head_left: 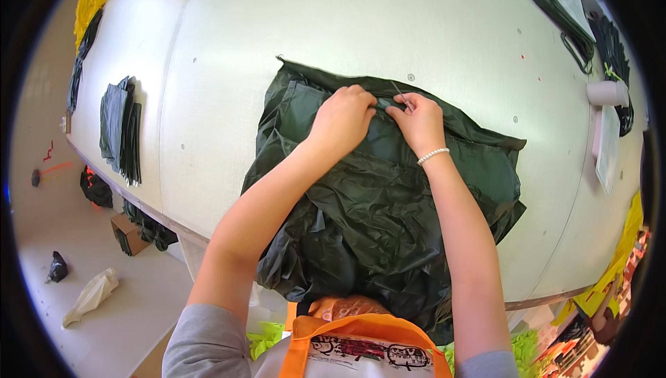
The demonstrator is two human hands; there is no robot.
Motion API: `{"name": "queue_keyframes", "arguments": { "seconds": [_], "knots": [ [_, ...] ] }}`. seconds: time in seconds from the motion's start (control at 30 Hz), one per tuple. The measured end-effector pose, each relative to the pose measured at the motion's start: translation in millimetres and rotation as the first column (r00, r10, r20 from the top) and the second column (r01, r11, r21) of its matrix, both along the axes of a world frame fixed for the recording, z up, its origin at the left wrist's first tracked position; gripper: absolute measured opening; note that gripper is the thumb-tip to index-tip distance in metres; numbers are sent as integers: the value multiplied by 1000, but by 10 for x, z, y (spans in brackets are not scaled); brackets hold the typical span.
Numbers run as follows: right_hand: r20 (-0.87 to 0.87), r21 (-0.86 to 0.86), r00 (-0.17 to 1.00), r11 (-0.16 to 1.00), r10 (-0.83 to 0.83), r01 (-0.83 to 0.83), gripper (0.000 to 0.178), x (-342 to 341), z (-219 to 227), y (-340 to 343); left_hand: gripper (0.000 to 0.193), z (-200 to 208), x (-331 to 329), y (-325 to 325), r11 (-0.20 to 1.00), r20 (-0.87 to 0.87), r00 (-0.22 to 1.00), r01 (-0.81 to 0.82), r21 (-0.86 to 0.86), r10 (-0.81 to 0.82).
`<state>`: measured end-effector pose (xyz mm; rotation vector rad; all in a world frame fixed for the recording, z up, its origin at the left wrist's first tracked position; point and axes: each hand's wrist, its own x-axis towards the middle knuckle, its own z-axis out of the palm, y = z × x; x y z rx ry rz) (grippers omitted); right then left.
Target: The person folds a dark green jacket on a white table. They smooth the fabric, fold the sleeves inward, fold the jacket in half, and then fold it again into a compact rectangle.
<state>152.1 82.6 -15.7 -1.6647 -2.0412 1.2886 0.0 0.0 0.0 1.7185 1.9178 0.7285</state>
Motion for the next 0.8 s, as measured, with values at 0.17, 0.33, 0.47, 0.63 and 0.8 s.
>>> {"name": "queue_keyframes", "arguments": {
  "seconds": [0.17, 0.33, 0.47, 0.63, 0.8],
  "knots": [
    [-76, 197, 993, 978, 91, -74, 20, -351, -97, -210, 20, -141, -345, 23, 981, 79, 984, -151, -121, 161],
    [-379, 31, 925, 1000, 11, 1, 16, -286, -152, -157, 20, -75, -241, 50, 984, 43, 985, -163, -72, 166],
    [-472, -47, 882, 999, -13, -10, 23, -156, -51, -115, 17, -58, -243, 90, 963, 160, 964, -176, -205, 210],
    [-251, 10, 957, 989, 146, -148, 25, 102, 53, -44, 16, -103, -297, 101, 954, 311, 911, -211, -212, 270],
    [-246, 35, 933, 964, 263, -262, 23, 66, 36, -15, 13, -149, -345, 112, 968, 423, 872, -200, -151, 247]
  ]
}}
